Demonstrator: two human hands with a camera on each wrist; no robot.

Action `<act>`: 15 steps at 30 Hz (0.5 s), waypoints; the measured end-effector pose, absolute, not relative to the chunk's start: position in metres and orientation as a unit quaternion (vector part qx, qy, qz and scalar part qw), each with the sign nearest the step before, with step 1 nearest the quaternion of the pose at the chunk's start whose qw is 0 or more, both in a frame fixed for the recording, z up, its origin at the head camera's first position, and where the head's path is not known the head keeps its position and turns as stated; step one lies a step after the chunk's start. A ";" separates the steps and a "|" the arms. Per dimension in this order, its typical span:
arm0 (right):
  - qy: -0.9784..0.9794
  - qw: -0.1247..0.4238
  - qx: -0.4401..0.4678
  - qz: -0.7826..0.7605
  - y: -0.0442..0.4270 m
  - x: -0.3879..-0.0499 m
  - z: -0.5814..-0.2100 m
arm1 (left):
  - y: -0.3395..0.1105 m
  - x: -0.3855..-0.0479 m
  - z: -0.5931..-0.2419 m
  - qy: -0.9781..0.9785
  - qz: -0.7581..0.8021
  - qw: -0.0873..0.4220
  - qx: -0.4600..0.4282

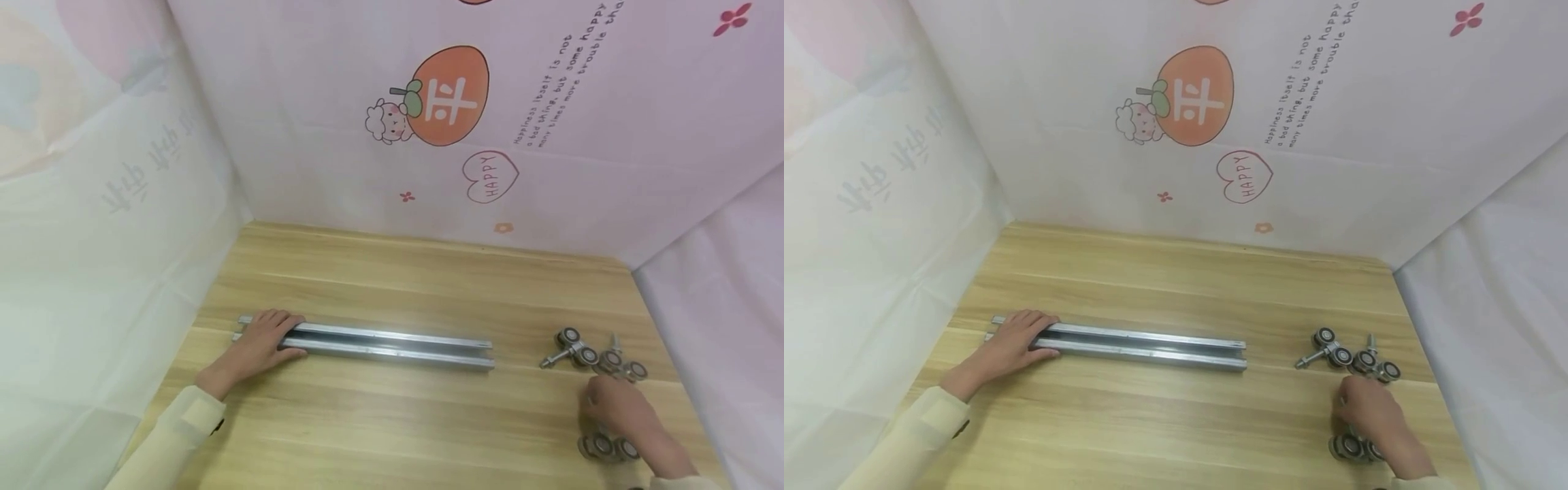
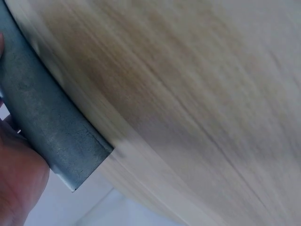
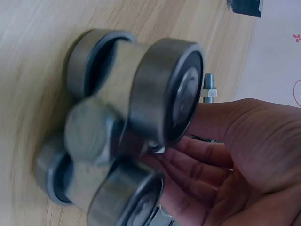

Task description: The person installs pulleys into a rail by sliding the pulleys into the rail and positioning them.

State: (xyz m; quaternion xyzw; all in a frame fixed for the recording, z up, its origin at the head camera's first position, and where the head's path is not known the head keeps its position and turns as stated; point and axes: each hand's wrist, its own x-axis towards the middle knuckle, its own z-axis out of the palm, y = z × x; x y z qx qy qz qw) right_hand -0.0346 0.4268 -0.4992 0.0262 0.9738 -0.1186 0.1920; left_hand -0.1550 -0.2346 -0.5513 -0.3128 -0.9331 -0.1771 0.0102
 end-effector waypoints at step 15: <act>0.987 0.108 -0.022 -0.120 0.411 -0.045 -0.492 | -0.235 -0.156 -0.551 -0.934 -0.170 0.009 -0.315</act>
